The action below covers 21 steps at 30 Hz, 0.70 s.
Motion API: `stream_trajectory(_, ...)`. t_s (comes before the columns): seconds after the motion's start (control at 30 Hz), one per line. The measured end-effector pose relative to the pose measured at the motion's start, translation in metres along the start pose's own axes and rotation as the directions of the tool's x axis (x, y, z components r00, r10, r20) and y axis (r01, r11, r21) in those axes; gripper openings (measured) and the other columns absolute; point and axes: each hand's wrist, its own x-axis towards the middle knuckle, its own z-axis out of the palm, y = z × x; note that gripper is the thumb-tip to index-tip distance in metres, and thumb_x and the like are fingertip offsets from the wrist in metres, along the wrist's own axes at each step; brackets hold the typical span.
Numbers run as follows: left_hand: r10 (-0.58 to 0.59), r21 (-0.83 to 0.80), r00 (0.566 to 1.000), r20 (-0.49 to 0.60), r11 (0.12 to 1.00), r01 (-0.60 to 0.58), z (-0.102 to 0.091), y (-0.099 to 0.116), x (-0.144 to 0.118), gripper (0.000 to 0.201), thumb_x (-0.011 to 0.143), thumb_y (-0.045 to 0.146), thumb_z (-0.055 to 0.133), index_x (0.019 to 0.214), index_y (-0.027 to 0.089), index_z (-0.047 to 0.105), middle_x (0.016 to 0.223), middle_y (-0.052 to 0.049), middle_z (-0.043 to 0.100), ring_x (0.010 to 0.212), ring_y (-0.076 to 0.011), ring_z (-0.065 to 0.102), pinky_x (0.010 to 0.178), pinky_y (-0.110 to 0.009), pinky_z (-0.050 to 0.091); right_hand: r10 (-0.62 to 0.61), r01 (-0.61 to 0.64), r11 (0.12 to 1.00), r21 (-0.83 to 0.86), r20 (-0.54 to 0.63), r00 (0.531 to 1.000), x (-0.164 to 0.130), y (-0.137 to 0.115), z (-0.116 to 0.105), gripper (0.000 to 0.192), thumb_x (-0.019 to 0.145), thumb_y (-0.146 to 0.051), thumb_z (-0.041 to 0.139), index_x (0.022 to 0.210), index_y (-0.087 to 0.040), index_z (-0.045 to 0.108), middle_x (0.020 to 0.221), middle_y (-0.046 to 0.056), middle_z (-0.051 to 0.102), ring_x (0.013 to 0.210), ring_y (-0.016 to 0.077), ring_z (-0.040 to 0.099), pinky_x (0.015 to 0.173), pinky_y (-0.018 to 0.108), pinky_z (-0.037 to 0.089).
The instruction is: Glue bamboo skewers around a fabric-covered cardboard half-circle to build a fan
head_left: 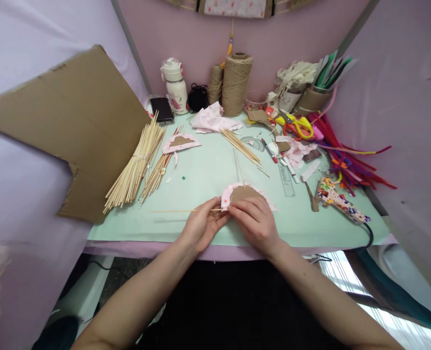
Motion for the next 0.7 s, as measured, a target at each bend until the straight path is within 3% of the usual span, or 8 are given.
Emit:
stream_trajectory(0.1, 0.1, -0.035, 0.995, -0.003, 0.994, -0.1, -0.002, -0.003, 0.001, 0.013, 0.08, 0.02, 0.067, 0.089, 0.012, 0.072, 0.103, -0.01, 0.072, 0.092, -0.0172, 0.067, 0.089, -0.032, 0.055, 0.191, -0.186, 0.981, 0.057, -0.08, 0.978, -0.004, -0.016, -0.009, 0.029, 0.085, -0.011, 0.065, 0.111, -0.023, 0.066, 0.102, 0.01, 0.067, 0.093, 0.0227, 0.062, 0.079, 0.039, 0.052)
stream_trajectory(0.17, 0.167, -0.055, 0.986, 0.009, 0.985, -0.166, -0.004, -0.004, 0.0, 0.015, 0.081, 0.023, 0.068, 0.092, 0.013, 0.072, 0.105, -0.008, 0.072, 0.093, -0.0164, 0.066, 0.09, -0.032, 0.054, 0.431, -0.408, 0.888, 0.213, -0.073, 0.899, -0.006, -0.027, -0.014, 0.014, 0.085, -0.017, 0.065, 0.097, -0.022, 0.069, 0.092, 0.008, 0.064, 0.083, 0.0199, 0.062, 0.072, 0.035, 0.052)
stream_trajectory(0.23, 0.213, -0.08, 0.976, 0.037, 0.974, -0.21, -0.004, -0.005, -0.002, 0.016, 0.082, 0.026, 0.068, 0.093, 0.015, 0.073, 0.105, -0.006, 0.072, 0.094, -0.0152, 0.066, 0.091, -0.031, 0.053, 0.657, -0.644, 0.636, 0.426, 0.138, 0.741, -0.005, -0.035, -0.013, 0.007, 0.086, -0.027, 0.065, 0.083, -0.021, 0.067, 0.076, 0.004, 0.062, 0.068, 0.0161, 0.058, 0.061, 0.03, 0.049)
stream_trajectory(0.3, 0.239, -0.087, 0.968, 0.077, 0.969, -0.232, -0.003, -0.007, -0.002, 0.019, 0.083, 0.029, 0.068, 0.095, 0.016, 0.073, 0.106, -0.006, 0.071, 0.094, -0.0153, 0.065, 0.091, -0.03, 0.052, 0.753, -0.788, 0.252, 0.561, 0.397, 0.524, -0.001, -0.038, -0.007, 0.018, 0.082, -0.037, 0.068, 0.08, -0.02, 0.066, 0.066, 0.0, 0.06, 0.057, 0.0133, 0.053, 0.052, 0.027, 0.044)
stream_trajectory(0.37, 0.258, -0.066, 0.958, 0.124, 0.966, -0.252, 0.0, -0.01, -0.003, 0.023, 0.083, 0.034, 0.068, 0.097, 0.016, 0.073, 0.107, -0.007, 0.071, 0.096, -0.0174, 0.065, 0.088, -0.031, 0.052, 0.755, -0.783, -0.071, 0.618, 0.546, 0.363, 0.005, -0.037, 0.002, 0.027, 0.075, -0.043, 0.074, 0.082, -0.018, 0.067, 0.063, -0.002, 0.059, 0.053, 0.0115, 0.05, 0.049, 0.025, 0.041)
stream_trajectory(0.4, 0.262, -0.051, 0.954, 0.145, 0.965, -0.257, 0.001, -0.012, -0.004, 0.026, 0.082, 0.036, 0.069, 0.099, 0.016, 0.073, 0.106, -0.008, 0.071, 0.096, -0.0188, 0.065, 0.086, -0.032, 0.052, 0.75, -0.751, -0.168, 0.639, 0.577, 0.323, 0.007, -0.036, 0.006, 0.029, 0.072, -0.044, 0.077, 0.081, -0.018, 0.067, 0.062, -0.002, 0.06, 0.053, 0.0108, 0.049, 0.049, 0.025, 0.04)
stream_trajectory(0.5, 0.25, -0.023, 0.952, 0.177, 0.968, -0.25, 0.003, -0.017, -0.005, 0.03, 0.08, 0.038, 0.071, 0.098, 0.015, 0.073, 0.101, -0.009, 0.072, 0.092, -0.0209, 0.065, 0.079, -0.032, 0.052, 0.766, -0.682, -0.256, 0.686, 0.574, 0.29, 0.013, -0.034, 0.016, 0.031, 0.066, -0.043, 0.081, 0.068, -0.016, 0.067, 0.061, -0.001, 0.061, 0.051, 0.0092, 0.049, 0.049, 0.024, 0.038)
stream_trajectory(0.7, 0.259, 0.001, 0.953, 0.158, 0.965, -0.263, 0.0, -0.022, -0.002, 0.027, 0.073, 0.033, 0.078, 0.091, 0.014, 0.071, 0.085, -0.005, 0.07, 0.073, -0.0147, 0.062, 0.068, -0.028, 0.05, 0.819, -0.667, -0.204, 0.717, 0.498, 0.285, 0.012, -0.035, 0.021, 0.03, 0.065, -0.042, 0.082, 0.064, -0.016, 0.067, 0.058, 0.0, 0.063, 0.048, 0.009, 0.047, 0.046, 0.023, 0.037)
